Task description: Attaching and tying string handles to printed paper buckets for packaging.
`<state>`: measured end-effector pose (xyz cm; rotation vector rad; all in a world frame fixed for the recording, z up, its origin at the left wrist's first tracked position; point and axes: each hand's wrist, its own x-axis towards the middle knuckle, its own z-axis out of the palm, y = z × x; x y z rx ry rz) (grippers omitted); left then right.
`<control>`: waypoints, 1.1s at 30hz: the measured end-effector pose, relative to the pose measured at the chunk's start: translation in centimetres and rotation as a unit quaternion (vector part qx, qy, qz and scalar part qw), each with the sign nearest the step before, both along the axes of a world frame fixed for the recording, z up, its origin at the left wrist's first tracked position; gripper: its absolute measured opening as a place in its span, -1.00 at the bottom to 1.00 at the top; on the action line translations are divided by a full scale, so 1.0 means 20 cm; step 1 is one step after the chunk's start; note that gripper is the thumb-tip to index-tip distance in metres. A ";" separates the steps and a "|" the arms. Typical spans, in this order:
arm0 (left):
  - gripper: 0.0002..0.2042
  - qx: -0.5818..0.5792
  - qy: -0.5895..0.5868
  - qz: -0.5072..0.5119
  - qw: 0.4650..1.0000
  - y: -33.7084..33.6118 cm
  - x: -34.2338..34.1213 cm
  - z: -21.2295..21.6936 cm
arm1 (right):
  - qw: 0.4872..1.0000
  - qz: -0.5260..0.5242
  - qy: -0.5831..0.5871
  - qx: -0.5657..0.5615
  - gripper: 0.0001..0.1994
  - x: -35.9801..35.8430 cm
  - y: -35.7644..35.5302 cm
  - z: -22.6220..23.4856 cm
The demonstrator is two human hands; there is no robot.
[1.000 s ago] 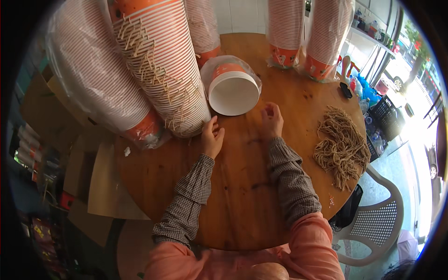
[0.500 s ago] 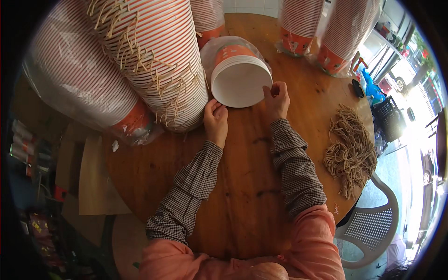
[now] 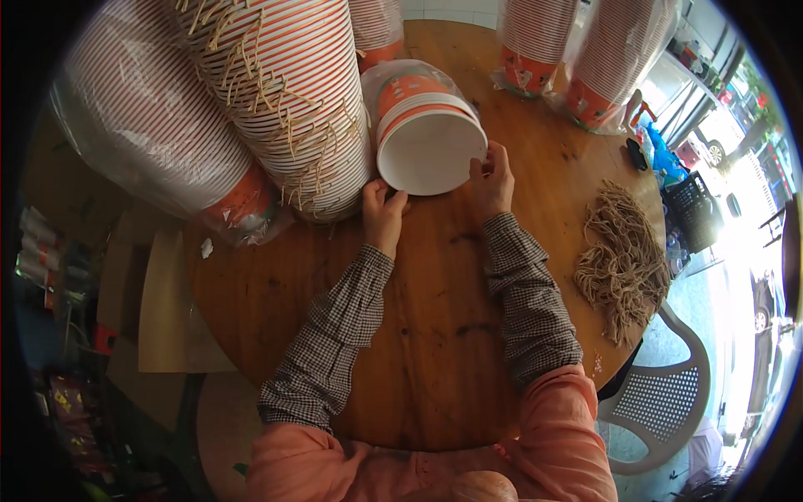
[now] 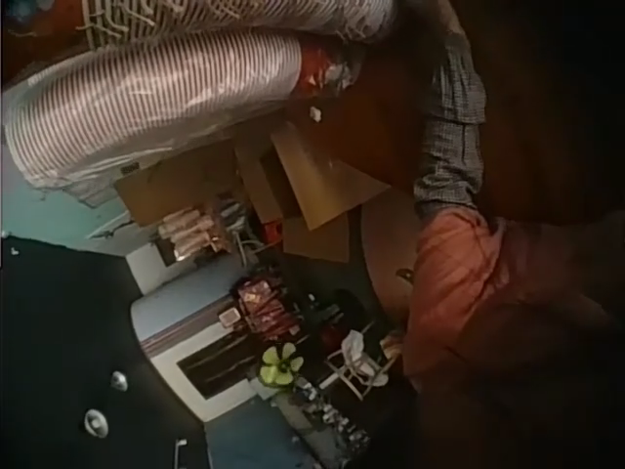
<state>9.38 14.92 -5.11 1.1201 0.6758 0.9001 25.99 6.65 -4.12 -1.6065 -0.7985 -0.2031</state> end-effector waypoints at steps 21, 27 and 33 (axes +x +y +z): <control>-0.66 0.243 0.014 0.068 0.968 -0.21 -0.42 -0.05 | 0.922 -0.299 -0.063 -0.238 -0.68 0.21 -0.83 -0.04; -0.57 0.386 0.070 0.104 0.914 -0.29 -0.50 -0.02 | 0.839 -0.355 -0.001 -0.412 -0.73 0.27 -0.97 -0.01; -0.58 0.389 0.119 0.124 0.905 -0.17 -0.50 -0.13 | 0.872 -0.262 -0.121 -0.395 -0.80 0.17 -0.91 -0.06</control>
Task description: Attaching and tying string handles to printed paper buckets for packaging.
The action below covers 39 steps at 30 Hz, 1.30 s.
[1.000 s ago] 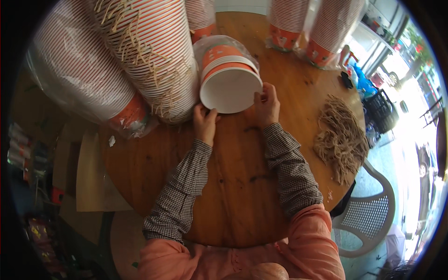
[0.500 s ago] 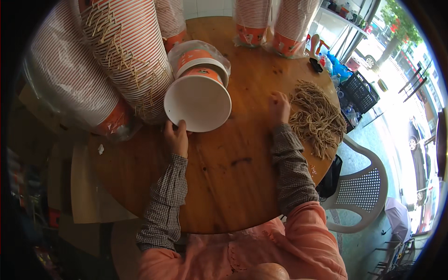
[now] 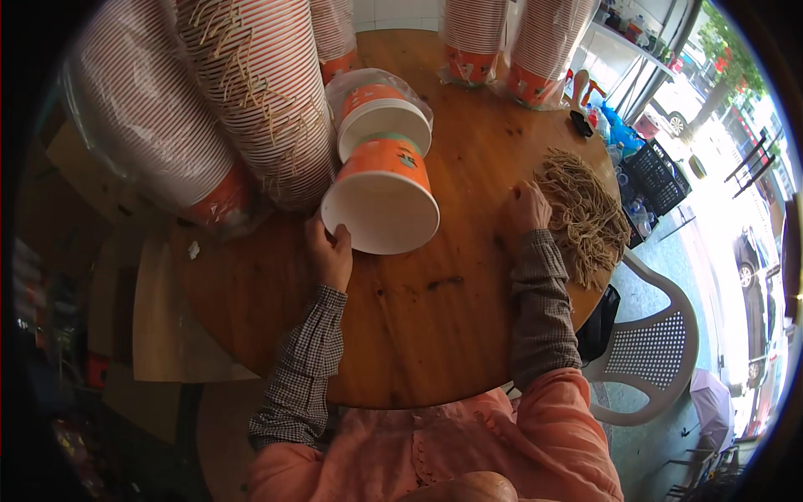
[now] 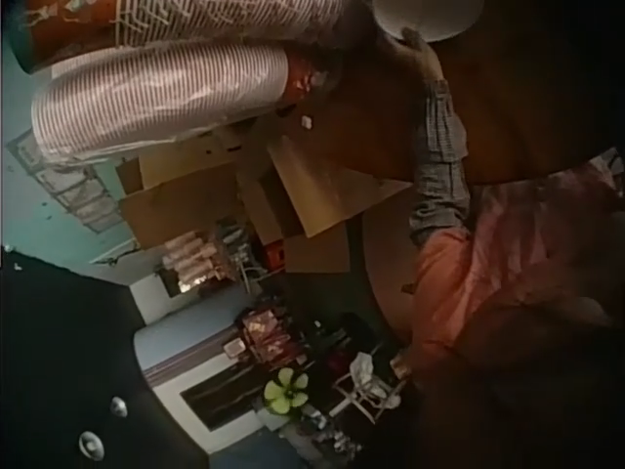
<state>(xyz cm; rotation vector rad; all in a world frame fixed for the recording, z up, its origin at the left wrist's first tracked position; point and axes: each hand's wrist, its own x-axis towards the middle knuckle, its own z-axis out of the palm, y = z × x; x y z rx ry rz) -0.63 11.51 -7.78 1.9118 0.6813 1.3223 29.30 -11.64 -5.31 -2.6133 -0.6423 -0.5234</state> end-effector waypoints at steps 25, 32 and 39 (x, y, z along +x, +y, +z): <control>-0.39 -0.422 -0.027 -0.275 0.864 -0.54 -0.06 0.26 | 0.714 0.511 0.395 0.270 -0.94 -0.80 0.12 0.31; -0.59 -0.375 -0.030 -0.271 0.886 -0.54 -0.05 0.27 | 0.741 0.514 0.361 0.237 -0.95 -0.82 0.12 0.33; -0.73 -0.351 -0.025 -0.253 0.901 -0.55 -0.05 0.28 | 0.763 0.512 0.312 0.242 -0.95 -0.81 0.13 0.29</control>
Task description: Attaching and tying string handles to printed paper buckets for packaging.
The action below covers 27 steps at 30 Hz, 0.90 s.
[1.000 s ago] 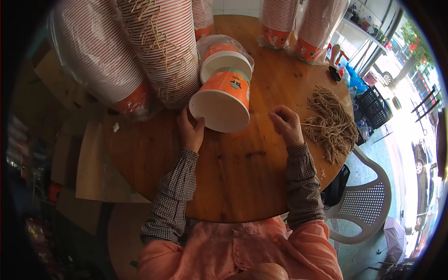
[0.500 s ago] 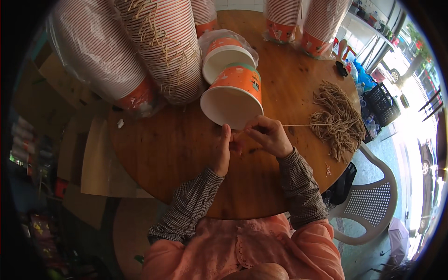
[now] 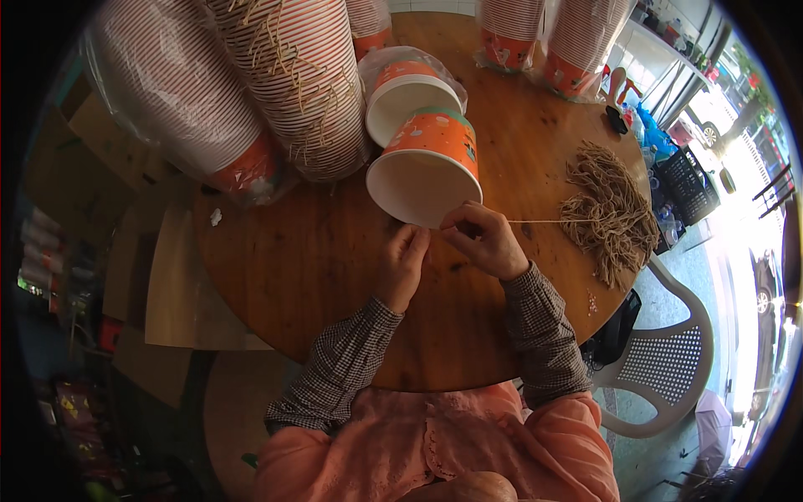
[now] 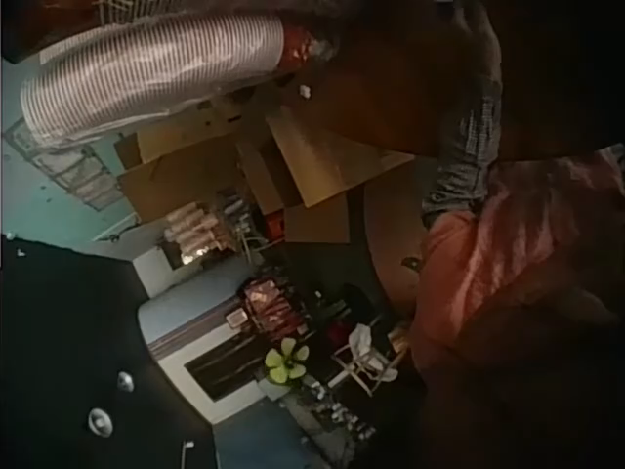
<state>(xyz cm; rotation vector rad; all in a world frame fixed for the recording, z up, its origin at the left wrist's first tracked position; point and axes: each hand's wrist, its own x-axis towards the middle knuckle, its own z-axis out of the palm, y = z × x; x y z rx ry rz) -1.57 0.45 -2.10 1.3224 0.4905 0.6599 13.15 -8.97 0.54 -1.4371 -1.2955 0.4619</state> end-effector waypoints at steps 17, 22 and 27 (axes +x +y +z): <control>-0.93 0.305 -0.035 0.075 0.949 0.05 0.01 -0.01 | 0.998 -0.048 -0.047 0.002 -0.89 0.01 -0.02 0.02; -0.95 0.394 -0.040 0.100 0.913 0.08 0.05 0.04 | 0.997 -0.055 -0.027 -0.037 -0.90 0.03 -0.05 0.07; -0.91 0.421 -0.038 0.095 0.901 0.09 0.12 0.13 | 0.995 -0.082 -0.051 0.036 -0.90 0.08 -0.05 0.04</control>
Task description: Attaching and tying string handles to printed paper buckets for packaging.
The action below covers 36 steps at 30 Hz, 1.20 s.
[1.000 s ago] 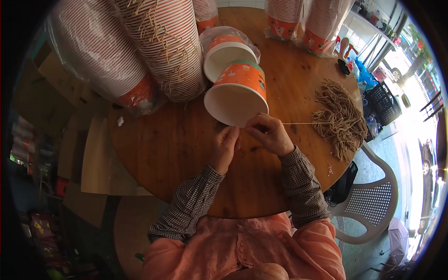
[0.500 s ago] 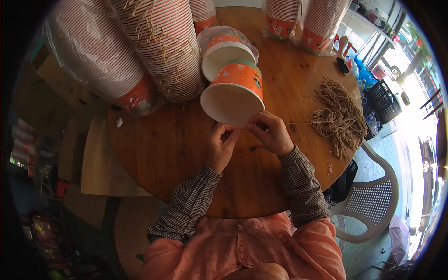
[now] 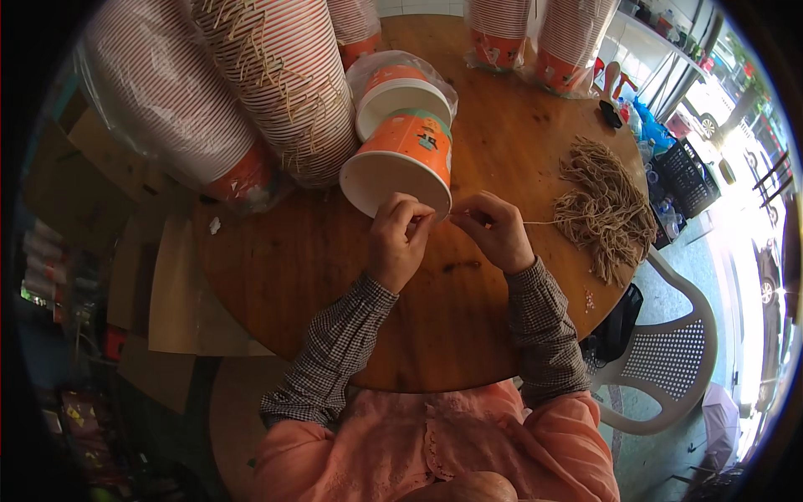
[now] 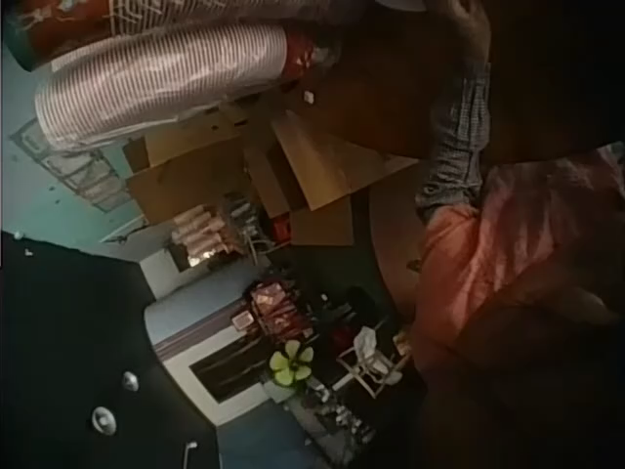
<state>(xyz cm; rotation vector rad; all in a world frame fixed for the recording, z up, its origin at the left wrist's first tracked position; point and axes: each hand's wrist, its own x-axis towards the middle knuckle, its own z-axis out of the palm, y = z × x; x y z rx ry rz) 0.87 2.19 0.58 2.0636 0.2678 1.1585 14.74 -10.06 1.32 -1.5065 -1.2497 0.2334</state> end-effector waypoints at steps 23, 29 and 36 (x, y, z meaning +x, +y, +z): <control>-0.87 0.115 0.014 0.031 0.993 0.04 -0.02 -0.07 | 0.994 -0.018 0.083 -0.067 -0.86 -0.03 0.02 -0.04; -0.81 0.202 -0.009 0.053 0.978 0.06 -0.02 -0.08 | 0.992 -0.011 0.104 -0.066 -0.84 -0.05 0.04 -0.04; -0.79 0.329 -0.031 0.075 0.941 0.11 -0.01 -0.09 | 0.769 0.170 0.613 -0.063 -0.88 -0.09 0.05 -0.08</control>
